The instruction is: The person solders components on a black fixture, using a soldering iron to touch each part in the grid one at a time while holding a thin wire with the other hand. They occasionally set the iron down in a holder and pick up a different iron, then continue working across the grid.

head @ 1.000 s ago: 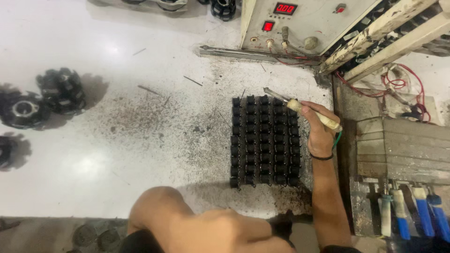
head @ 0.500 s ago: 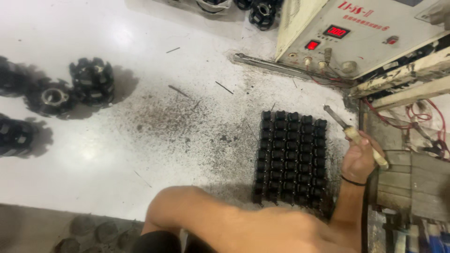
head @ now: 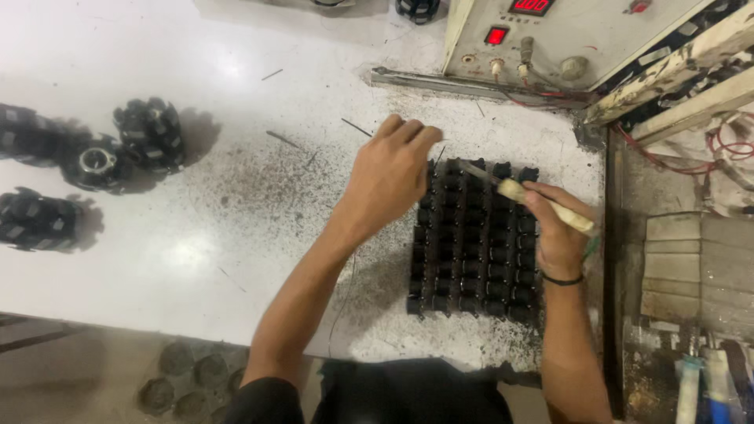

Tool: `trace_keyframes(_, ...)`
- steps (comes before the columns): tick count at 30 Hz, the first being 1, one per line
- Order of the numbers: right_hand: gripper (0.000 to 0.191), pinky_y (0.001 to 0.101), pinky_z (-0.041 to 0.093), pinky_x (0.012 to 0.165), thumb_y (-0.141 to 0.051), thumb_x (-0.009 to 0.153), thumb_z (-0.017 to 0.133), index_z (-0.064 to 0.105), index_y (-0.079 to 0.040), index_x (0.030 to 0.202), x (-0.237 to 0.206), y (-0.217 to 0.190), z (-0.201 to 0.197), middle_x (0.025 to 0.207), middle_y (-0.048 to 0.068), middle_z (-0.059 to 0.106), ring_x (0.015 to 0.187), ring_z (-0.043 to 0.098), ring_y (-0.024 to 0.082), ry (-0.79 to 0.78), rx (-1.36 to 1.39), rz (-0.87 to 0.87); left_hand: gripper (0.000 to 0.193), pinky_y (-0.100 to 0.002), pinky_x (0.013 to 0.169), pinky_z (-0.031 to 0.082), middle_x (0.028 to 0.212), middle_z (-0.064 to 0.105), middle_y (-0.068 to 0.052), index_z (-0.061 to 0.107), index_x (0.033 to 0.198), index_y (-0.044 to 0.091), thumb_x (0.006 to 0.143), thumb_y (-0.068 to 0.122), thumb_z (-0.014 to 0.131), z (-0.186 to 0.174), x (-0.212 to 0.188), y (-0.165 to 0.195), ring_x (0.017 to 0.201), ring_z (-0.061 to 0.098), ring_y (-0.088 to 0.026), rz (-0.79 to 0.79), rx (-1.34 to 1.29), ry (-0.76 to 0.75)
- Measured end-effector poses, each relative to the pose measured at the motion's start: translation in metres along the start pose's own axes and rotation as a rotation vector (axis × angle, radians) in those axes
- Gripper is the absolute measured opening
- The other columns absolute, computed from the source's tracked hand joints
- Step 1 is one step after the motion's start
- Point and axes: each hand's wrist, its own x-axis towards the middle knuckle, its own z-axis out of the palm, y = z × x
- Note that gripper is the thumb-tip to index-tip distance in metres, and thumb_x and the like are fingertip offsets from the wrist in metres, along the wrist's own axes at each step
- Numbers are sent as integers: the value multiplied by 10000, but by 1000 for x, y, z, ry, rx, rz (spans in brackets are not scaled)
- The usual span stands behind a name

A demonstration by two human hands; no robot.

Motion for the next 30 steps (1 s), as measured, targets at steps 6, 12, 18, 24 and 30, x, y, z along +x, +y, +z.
trace_keyframes(6,178,261,562,845,-53,967,742,757,6,1135,-1,1,22,1065,98,767,937,705,144,-68,82,30,155,-438,683,565,934,668,-115,794,926,111,833,59,682,79,-34,-38,768,688,-340,-308,-151,-130)
trace_keyframes(12,153,248,542,850,-63,979,739,765,7,1113,-8,10,21,1077,88,761,949,690,125,-34,-21,11,142,-457,700,575,905,695,-95,818,887,140,827,109,693,99,-48,-52,786,701,-340,-300,-116,-219)
trace_keyframes(18,159,237,535,862,-80,974,753,767,0,1110,-11,8,28,1065,80,765,950,685,114,-35,-42,-3,156,-474,726,568,914,709,-117,820,908,121,832,104,685,92,-50,-49,799,694,-359,-311,-148,-211)
trace_keyframes(24,155,234,525,853,-84,971,755,771,-3,1103,-11,8,30,1044,71,762,939,678,108,-46,-52,28,142,-474,758,566,902,698,-155,809,879,88,832,89,675,97,-48,-52,813,693,-372,-279,-163,-234)
trace_keyframes(30,157,263,552,845,-86,986,745,767,-7,1120,-8,14,28,1057,85,771,952,702,135,-63,-11,20,153,-465,723,575,912,692,-172,805,890,71,856,74,656,101,-45,-51,773,695,-358,-306,-121,-309)
